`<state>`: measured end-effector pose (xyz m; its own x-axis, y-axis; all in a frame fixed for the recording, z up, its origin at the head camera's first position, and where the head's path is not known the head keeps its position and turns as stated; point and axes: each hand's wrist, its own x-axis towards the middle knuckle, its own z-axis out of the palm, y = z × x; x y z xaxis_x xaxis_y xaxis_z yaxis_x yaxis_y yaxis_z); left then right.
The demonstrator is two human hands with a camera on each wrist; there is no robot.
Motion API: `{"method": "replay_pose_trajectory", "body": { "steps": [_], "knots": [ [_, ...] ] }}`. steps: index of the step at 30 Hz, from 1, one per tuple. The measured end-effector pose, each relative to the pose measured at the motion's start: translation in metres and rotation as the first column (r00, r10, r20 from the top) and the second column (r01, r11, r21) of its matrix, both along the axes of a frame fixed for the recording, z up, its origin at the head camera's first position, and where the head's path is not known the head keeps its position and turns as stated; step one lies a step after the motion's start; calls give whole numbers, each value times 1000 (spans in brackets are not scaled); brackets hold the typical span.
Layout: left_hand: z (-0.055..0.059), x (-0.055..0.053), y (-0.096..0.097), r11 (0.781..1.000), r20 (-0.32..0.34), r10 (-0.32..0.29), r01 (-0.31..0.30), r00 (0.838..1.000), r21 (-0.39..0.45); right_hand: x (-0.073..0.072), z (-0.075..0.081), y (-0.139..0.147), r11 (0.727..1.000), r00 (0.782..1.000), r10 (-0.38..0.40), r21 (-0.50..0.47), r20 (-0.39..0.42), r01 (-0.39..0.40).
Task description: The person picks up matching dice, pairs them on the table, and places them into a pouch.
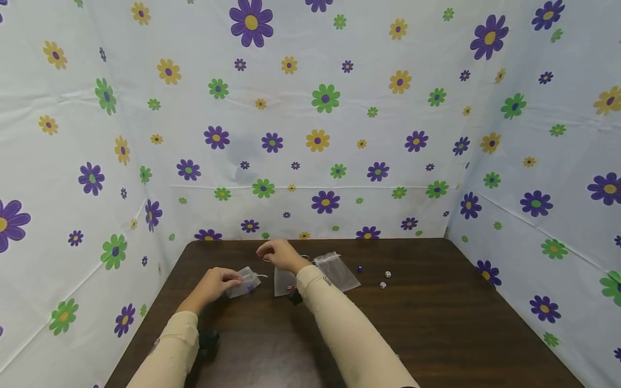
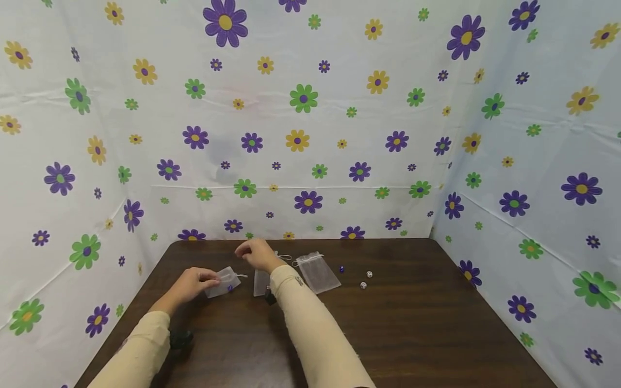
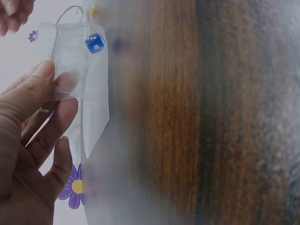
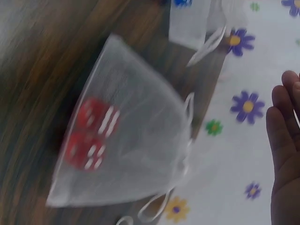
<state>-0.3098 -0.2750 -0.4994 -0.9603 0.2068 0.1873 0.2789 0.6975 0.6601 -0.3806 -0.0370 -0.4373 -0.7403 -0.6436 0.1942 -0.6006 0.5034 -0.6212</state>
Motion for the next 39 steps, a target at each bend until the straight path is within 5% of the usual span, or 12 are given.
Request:
{"method": "replay_pose_trajectory", "body": {
  "steps": [14, 23, 39],
  "knots": [
    [-5, 1, 0, 1000, -22, -6, 6, 1000, -24, -22, -23, 81, 979, 980, -196, -63, -32, 194],
    [-5, 4, -5, 999, -33, 0, -1, 999, -34, -30, -35, 137, 937, 940, -341, -88, -23, 338],
    [-7, 7, -13, 1000, -23, -4, 3, 1000, -26, -32, -52, 219, 883, 891, -453, -127, 26, 453]
  ]
}}
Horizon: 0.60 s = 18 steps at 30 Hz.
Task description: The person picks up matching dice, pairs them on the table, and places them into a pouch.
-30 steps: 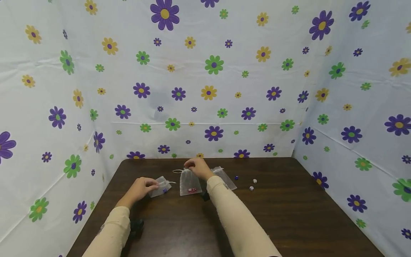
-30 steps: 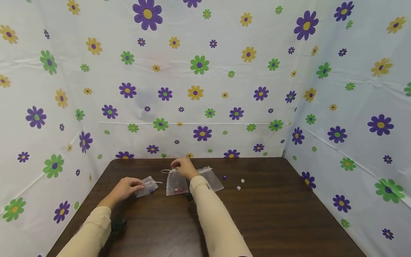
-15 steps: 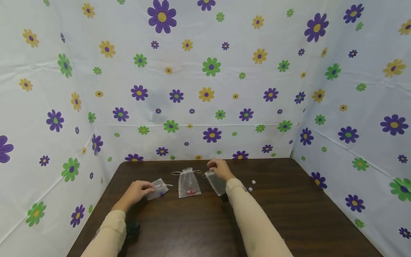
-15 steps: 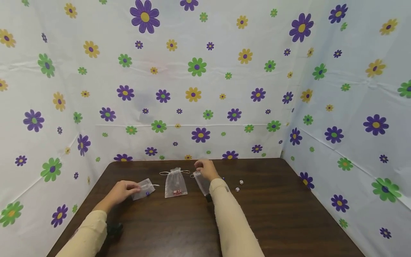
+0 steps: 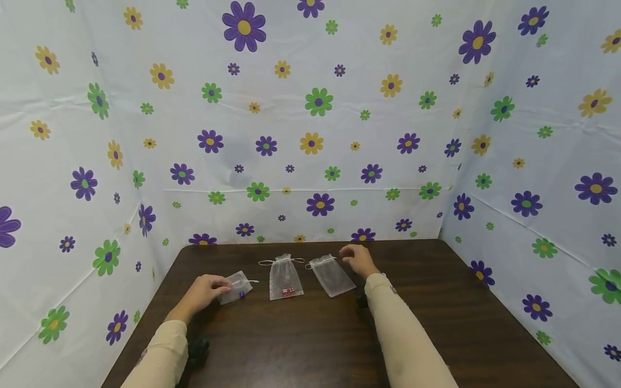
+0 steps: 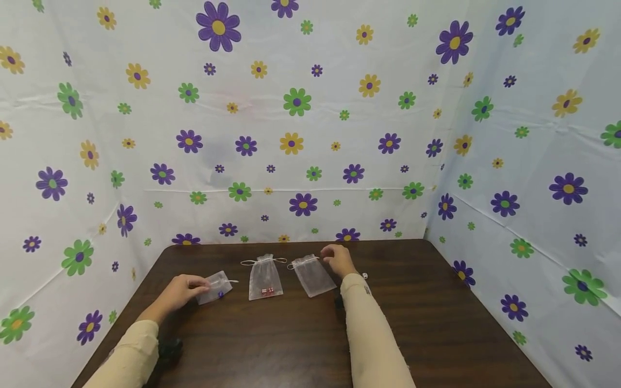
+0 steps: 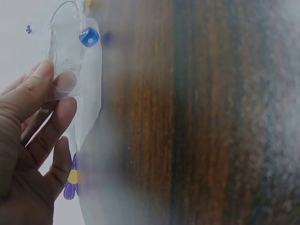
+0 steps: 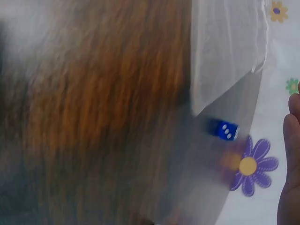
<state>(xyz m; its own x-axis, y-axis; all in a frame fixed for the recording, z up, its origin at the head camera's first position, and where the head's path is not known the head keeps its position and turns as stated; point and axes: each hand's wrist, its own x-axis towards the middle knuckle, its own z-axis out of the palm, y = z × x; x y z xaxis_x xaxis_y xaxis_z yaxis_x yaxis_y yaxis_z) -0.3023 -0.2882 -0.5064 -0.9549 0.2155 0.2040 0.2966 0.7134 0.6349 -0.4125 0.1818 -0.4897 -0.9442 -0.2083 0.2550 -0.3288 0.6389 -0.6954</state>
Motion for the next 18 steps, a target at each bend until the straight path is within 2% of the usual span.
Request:
{"method": "replay_pose_trajectory", "body": {
  "steps": [7, 14, 18],
  "knots": [
    [-2, 1, -2, 1000, 1, 20, -20, 1000, 4, 1, -10, 14, 999, 998, -45, -16, 35, 46],
    [0, 3, -2, 999, 9, 29, -29, 1000, 13, 2, -16, 16, 996, 998, -21, -80, 66, 26],
    [2, 4, -1, 999, 7, 31, -31, 999, 11, 1, -21, 18, 996, 996, -29, -79, 86, 36]
  ]
}}
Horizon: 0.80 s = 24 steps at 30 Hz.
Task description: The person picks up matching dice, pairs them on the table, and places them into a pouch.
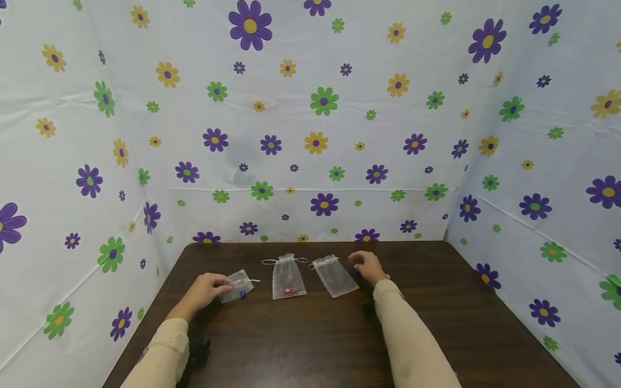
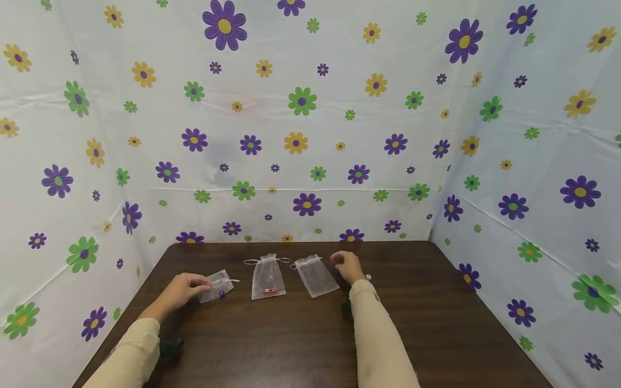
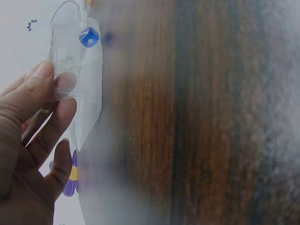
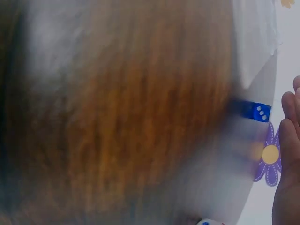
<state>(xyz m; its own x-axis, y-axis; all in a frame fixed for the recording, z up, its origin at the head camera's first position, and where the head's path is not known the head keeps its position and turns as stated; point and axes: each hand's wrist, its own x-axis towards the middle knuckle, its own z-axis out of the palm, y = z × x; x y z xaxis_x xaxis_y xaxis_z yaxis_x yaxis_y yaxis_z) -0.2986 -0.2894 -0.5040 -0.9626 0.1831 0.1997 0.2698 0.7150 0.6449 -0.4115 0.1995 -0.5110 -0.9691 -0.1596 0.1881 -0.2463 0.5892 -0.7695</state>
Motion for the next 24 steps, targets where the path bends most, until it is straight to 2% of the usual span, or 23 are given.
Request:
{"method": "replay_pose_trajectory", "body": {
  "steps": [9, 16, 20, 24],
  "knots": [
    [-2, 2, 0, 1000, -12, -10, 10, 1000, -14, -1, -11, 6, 994, 999, 44, 99, -20, -42],
    [-2, 1, -1, 1000, 0, 5, -5, 1000, -3, -1, -12, 6, 991, 998, 71, 113, 2, -70],
    [-2, -2, -2, 1000, -4, -6, 6, 1000, -9, -1, -11, 5, 988, 997, 75, 131, 11, -76],
    [-1, -4, -2, 1000, -5, -12, 12, 1000, -12, -2, -13, 7, 986, 997, 78, 150, -12, -76]
  ]
}}
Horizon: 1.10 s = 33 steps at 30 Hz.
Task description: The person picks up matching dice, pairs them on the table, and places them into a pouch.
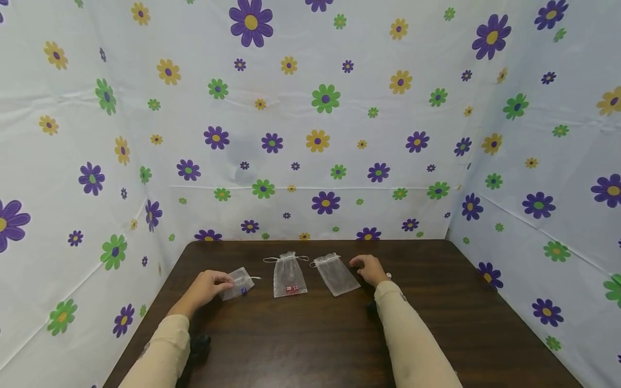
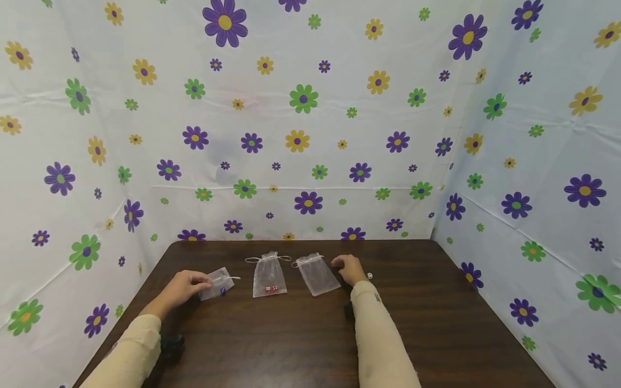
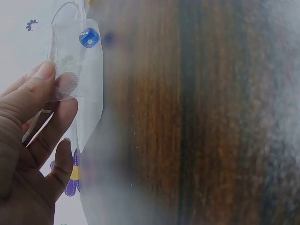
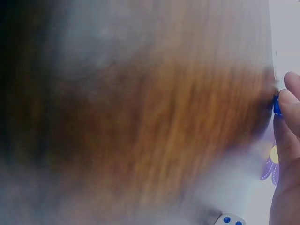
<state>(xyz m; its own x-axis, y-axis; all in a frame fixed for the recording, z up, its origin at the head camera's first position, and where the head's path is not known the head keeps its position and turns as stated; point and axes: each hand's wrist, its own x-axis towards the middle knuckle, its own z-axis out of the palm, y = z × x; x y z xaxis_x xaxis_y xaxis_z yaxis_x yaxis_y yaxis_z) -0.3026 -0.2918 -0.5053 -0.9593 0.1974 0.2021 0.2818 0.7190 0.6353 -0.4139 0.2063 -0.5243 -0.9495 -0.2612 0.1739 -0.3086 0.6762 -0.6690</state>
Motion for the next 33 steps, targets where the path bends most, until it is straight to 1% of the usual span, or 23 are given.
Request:
{"method": "replay_pose_trajectory", "body": {
  "steps": [3, 5, 10, 17, 24, 30, 33],
  "knots": [
    [2, -1, 0, 1000, 5, 1, -1, 1000, 0, -1, -1, 2, 1000, 1000, 2, -4, -11, -2],
    [2, -2, 0, 1000, 6, 1, -1, 1000, -7, -1, -1, 2, 1000, 1000, 2, -21, 1, -2],
    [3, -2, 1, 1000, 8, 2, -2, 1000, -13, 0, -2, 3, 1000, 1000, -4, -20, -6, 4],
    [4, -2, 3, 1000, -8, -7, 7, 1000, -20, 0, -4, 3, 1000, 999, -13, -11, -46, 12],
    [2, -1, 5, 1000, 16, 12, -11, 1000, -18, -2, -6, 3, 1000, 998, -15, -14, -53, 15],
    [1, 0, 4, 1000, 32, 20, -19, 999, -17, 1, -1, 0, 1000, 997, -27, -10, -67, 26],
    [2, 0, 4, 1000, 14, 14, -14, 1000, -22, 2, 3, -1, 999, 997, -28, -20, -75, 26]
  ]
}}
